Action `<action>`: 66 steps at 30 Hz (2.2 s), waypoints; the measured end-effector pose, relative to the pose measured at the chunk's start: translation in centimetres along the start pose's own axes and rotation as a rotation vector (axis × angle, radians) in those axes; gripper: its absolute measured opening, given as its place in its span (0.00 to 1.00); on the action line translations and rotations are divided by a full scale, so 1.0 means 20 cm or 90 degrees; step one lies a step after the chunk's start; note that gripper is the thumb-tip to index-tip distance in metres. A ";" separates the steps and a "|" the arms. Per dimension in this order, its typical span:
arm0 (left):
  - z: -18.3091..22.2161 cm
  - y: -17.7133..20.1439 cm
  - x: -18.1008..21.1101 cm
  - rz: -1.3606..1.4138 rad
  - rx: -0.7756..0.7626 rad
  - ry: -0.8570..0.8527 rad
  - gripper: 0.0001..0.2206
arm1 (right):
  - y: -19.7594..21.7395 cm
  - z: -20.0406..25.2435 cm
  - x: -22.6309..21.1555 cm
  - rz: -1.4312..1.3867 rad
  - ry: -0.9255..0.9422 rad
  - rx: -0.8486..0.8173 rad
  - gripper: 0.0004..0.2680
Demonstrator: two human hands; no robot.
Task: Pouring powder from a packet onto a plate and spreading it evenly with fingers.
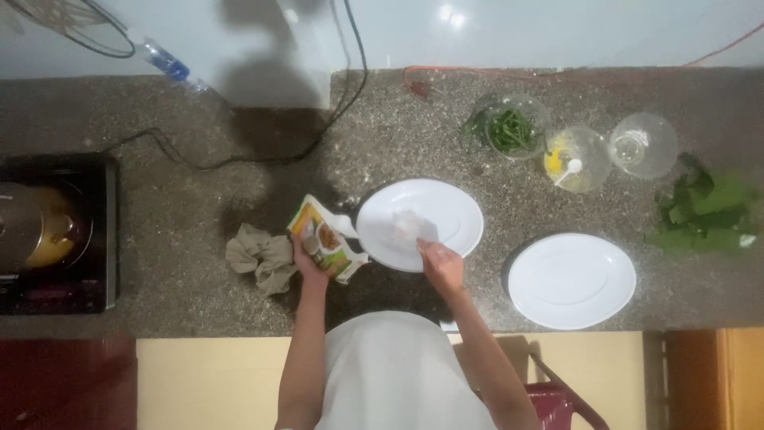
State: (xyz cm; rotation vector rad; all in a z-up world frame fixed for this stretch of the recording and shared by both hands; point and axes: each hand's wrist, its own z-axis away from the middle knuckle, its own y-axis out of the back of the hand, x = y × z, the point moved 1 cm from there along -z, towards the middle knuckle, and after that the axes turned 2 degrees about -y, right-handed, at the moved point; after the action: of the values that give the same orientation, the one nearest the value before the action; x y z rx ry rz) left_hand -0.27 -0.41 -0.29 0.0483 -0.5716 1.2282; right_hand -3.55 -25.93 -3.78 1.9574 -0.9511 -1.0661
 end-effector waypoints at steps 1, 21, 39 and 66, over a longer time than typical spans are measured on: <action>0.08 -0.05 0.03 0.005 0.000 -0.001 0.31 | -0.01 0.01 0.00 -0.001 0.005 0.000 0.05; -0.34 -0.48 -0.47 0.092 -0.145 0.247 0.21 | -0.05 0.27 0.18 -0.422 -0.837 0.071 0.11; -0.75 -2.10 -0.84 0.377 -0.417 0.005 0.47 | -0.17 0.01 0.41 -0.317 -0.846 0.011 0.16; -0.76 -0.05 -0.58 -0.835 0.228 -0.417 0.30 | -0.05 0.34 0.43 -0.432 -0.930 0.028 0.09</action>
State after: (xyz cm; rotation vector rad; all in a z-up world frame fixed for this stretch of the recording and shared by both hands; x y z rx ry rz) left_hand 3.94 -5.77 -18.12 0.9975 -0.6771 -0.0280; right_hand -5.86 -34.32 -10.52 1.2852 -0.9062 -3.0321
